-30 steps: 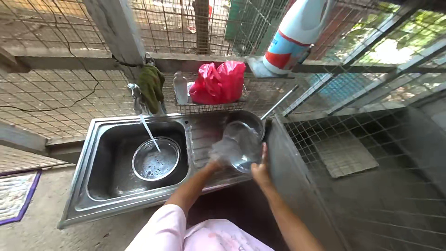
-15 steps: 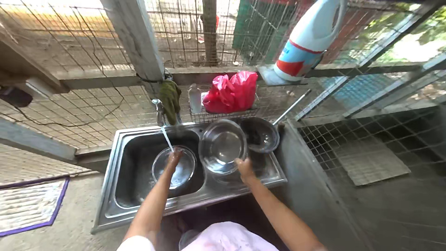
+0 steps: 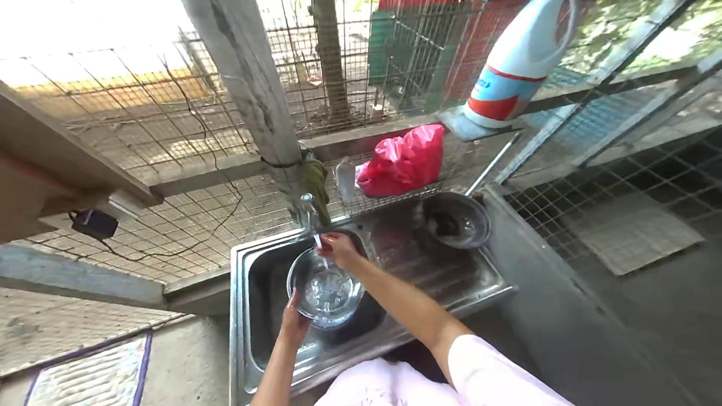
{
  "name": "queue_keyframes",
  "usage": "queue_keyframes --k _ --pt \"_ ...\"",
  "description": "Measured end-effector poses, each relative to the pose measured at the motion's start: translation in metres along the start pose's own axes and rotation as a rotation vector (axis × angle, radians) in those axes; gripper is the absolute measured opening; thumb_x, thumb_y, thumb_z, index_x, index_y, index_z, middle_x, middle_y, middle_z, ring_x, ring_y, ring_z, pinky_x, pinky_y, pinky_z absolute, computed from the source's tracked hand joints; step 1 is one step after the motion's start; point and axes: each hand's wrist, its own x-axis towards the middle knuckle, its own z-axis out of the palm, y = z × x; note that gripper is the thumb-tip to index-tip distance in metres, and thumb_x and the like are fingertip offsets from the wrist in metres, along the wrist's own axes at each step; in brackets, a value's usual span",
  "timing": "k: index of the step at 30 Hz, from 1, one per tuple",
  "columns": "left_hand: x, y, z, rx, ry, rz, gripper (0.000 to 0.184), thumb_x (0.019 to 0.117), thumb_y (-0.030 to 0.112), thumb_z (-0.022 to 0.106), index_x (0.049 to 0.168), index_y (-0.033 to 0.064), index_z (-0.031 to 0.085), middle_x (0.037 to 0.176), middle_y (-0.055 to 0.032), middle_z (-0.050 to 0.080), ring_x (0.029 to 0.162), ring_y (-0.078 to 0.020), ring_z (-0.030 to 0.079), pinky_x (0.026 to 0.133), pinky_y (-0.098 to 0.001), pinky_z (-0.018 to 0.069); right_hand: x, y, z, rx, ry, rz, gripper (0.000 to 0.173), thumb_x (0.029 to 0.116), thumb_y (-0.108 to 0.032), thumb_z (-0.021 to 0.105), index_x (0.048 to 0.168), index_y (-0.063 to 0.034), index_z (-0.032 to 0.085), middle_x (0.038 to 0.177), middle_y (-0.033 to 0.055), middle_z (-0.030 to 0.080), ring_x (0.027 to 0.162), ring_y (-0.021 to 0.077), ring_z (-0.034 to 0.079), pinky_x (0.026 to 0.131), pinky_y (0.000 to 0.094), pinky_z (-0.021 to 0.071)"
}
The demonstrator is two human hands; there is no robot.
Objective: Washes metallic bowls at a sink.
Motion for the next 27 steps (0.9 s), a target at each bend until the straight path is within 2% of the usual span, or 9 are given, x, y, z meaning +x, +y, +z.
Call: queue_keyframes --k 2,3,4,6,8,13,15,18,27 --pt "0.006 0.004 0.0 0.003 -0.007 -0.014 0.05 0.1122 0.042 0.026 0.14 0.0077 0.048 0.116 -0.0153 0.068 0.098 -0.0244 0.069 0.08 -0.0436 0.059 0.009 -0.002 0.02 -0.021 0.009 0.102 0.018 0.1074 -0.014 0.051 0.117 0.0009 0.058 0.069 -0.0002 0.049 0.047 0.0047 0.043 0.044 0.0195 0.0389" --pt "0.008 0.006 0.001 0.004 -0.02 -0.021 0.049 0.1121 0.042 0.027 0.14 0.0076 0.049 0.116 -0.0152 0.068 0.098 -0.0243 0.069 0.08 -0.0436 0.0589 0.012 -0.003 0.023 -0.17 0.002 0.078 0.016 0.1061 -0.013 0.053 0.114 0.0008 0.058 0.068 0.0004 0.046 0.047 0.006 0.039 0.043 0.021 0.0358" --pt "0.011 0.008 0.001 -0.005 -0.045 -0.029 0.049 0.1121 0.042 0.027 0.14 0.0079 0.048 0.116 -0.0146 0.068 0.099 -0.0235 0.069 0.081 -0.0431 0.0591 0.013 -0.005 0.022 -0.391 -0.023 0.017 0.017 0.1029 -0.01 0.057 0.113 0.0037 0.061 0.074 0.0052 0.051 0.055 0.01 0.044 0.051 0.0248 0.0402" --pt "0.014 0.014 0.005 -0.026 -0.085 -0.049 0.049 0.112 0.042 0.026 0.139 0.008 0.048 0.115 -0.0145 0.068 0.098 -0.0237 0.07 0.081 -0.0435 0.0594 0.011 -0.021 0.011 -0.816 -0.11 -0.107 0.028 0.0972 -0.006 0.065 0.12 0.011 0.064 0.11 0.0237 0.067 0.098 0.0284 0.064 0.091 0.0421 0.0514" --pt "0.017 0.019 0.008 -0.032 -0.115 -0.067 0.048 0.1122 0.041 0.026 0.14 0.0077 0.048 0.115 -0.0151 0.068 0.099 -0.0246 0.07 0.081 -0.0441 0.0595 0.019 -0.042 -0.006 -1.043 -0.004 -0.289 0.03 0.0937 -0.007 0.065 0.119 0.0104 0.065 0.118 0.0293 0.067 0.113 0.0395 0.065 0.101 0.0537 0.0489" --pt "0.023 0.022 0.01 -0.031 -0.163 -0.137 0.048 0.1122 0.04 0.026 0.138 0.0074 0.05 0.115 -0.016 0.069 0.099 -0.0262 0.07 0.082 -0.045 0.0596 0.095 -0.122 -0.047 -0.88 0.487 -0.64 0.056 0.0896 -0.006 0.071 0.14 0.0095 0.052 0.141 0.0347 0.053 0.133 0.047 0.052 0.112 0.0554 0.0425" --pt "0.023 0.024 0.01 -0.011 -0.151 -0.157 0.048 0.112 0.041 0.028 0.139 0.0073 0.05 0.116 -0.0168 0.068 0.101 -0.0271 0.07 0.083 -0.0461 0.0591 0.121 -0.138 -0.048 -0.84 0.445 -0.551 0.072 0.0887 -0.012 0.078 0.149 0.0082 0.043 0.144 0.034 0.051 0.136 0.046 0.05 0.115 0.056 0.0398" --pt "0.022 0.029 0.008 0.038 -0.144 -0.155 0.046 0.1123 0.039 0.03 0.139 0.007 0.05 0.115 -0.0166 0.069 0.1 -0.0259 0.07 0.083 -0.0449 0.0591 0.147 -0.135 -0.042 -0.894 0.337 -0.441 0.074 0.0847 -0.025 0.084 0.143 0.0057 0.051 0.137 0.0295 0.059 0.131 0.042 0.056 0.112 0.057 0.0434" --pt "0.033 0.03 -0.005 -0.004 -0.19 -0.167 0.044 0.1128 0.035 0.029 0.139 0.0062 0.05 0.115 -0.0156 0.069 0.101 -0.0238 0.07 0.085 -0.0418 0.0596 0.13 -0.129 -0.069 -0.831 0.402 -0.61 0.082 0.0796 -0.015 0.088 0.146 0.0079 0.045 0.134 0.0332 0.059 0.126 0.046 0.058 0.109 0.0588 0.0447"
